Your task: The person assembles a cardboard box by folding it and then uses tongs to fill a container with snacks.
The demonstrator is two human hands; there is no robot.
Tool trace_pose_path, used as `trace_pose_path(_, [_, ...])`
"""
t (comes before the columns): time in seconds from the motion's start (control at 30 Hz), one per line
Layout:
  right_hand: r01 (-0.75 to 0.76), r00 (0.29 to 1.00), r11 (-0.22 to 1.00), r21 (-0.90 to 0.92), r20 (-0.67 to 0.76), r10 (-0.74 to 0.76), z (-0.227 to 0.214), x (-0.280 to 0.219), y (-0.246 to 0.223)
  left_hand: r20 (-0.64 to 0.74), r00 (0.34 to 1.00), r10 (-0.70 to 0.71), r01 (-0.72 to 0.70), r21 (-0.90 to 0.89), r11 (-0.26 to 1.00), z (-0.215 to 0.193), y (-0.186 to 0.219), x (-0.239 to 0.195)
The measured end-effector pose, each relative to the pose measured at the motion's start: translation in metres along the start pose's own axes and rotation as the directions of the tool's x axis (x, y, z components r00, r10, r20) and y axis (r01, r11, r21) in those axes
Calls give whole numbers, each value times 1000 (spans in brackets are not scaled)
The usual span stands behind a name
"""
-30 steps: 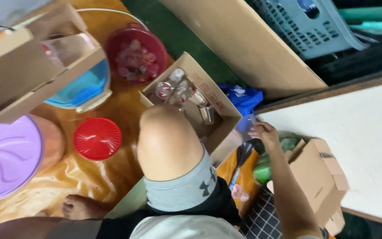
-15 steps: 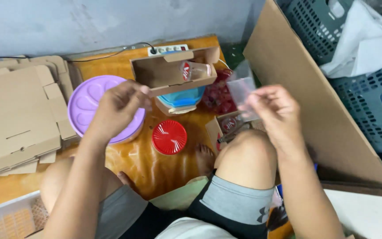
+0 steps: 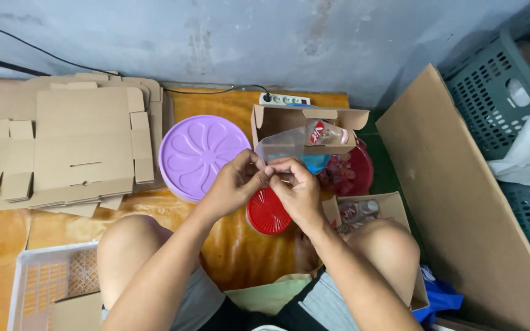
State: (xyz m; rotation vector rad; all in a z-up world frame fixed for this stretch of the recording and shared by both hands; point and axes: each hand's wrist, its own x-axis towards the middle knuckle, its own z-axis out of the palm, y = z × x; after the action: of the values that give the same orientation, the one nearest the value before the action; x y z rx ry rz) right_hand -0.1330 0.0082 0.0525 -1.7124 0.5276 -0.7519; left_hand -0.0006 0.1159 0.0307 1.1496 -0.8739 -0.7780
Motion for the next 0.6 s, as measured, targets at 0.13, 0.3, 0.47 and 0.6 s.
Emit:
trace_pose_path(0.13, [-15, 999, 998, 63, 33, 13, 6, 0, 12, -28, 999, -25, 26, 51, 998, -11, -10, 2])
trace_pose_path(0.3, [-83, 995, 992, 95, 56, 78, 12, 5, 12, -62, 997, -46, 52, 104, 993, -13, 0, 2])
trace_pose_path(0.47, [-112, 994, 989, 99, 30, 109, 22, 6, 4, -37, 998, -53, 59, 184, 981, -16, 11, 1])
trace_pose_path(0.6, [-277, 959, 937, 213, -5, 284, 18, 7, 3, -38, 997, -71, 79, 280, 957, -14, 24, 0])
